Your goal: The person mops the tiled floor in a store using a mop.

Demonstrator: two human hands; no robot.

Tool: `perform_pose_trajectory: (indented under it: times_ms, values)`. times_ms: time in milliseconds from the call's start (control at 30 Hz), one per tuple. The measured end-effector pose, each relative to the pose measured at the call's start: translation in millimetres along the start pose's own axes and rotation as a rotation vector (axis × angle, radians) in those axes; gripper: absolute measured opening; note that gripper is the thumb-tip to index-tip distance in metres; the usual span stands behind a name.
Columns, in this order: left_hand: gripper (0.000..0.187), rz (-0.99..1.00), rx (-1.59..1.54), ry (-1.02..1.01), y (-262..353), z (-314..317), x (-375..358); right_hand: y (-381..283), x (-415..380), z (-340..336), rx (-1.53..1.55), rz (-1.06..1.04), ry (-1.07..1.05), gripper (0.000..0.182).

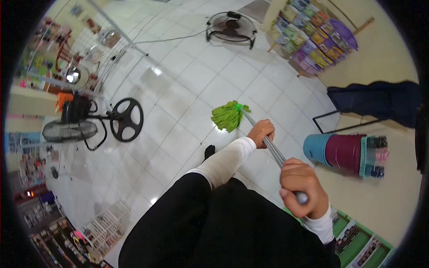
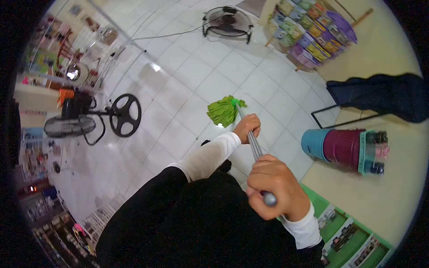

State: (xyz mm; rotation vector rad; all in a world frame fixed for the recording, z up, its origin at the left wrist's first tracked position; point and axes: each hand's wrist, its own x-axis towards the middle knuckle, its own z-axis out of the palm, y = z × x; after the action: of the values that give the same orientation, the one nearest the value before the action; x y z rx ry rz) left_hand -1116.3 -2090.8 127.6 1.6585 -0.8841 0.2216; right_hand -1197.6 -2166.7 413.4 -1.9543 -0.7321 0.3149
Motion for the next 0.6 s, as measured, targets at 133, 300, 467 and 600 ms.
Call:
perform_pose_trajectory:
  times_ms: [133, 300, 467, 600]
  values:
    - [0.010, 0.023, 0.042, -0.226, -28, 24, 2, 33, -28, 9, -0.095, -0.060, 0.023, 0.014]
    - [0.010, -0.084, 0.175, -0.547, -53, 31, -14, 81, -62, 52, -0.086, -0.128, 0.141, 0.015]
    - [0.005, -0.143, -0.029, -0.506, -73, 51, 10, 110, -71, 55, -0.077, -0.107, 0.592, 0.014]
    - [0.003, -0.156, -0.023, -0.541, -89, 68, 50, 123, -63, 8, 0.010, -0.065, 0.751, 0.013]
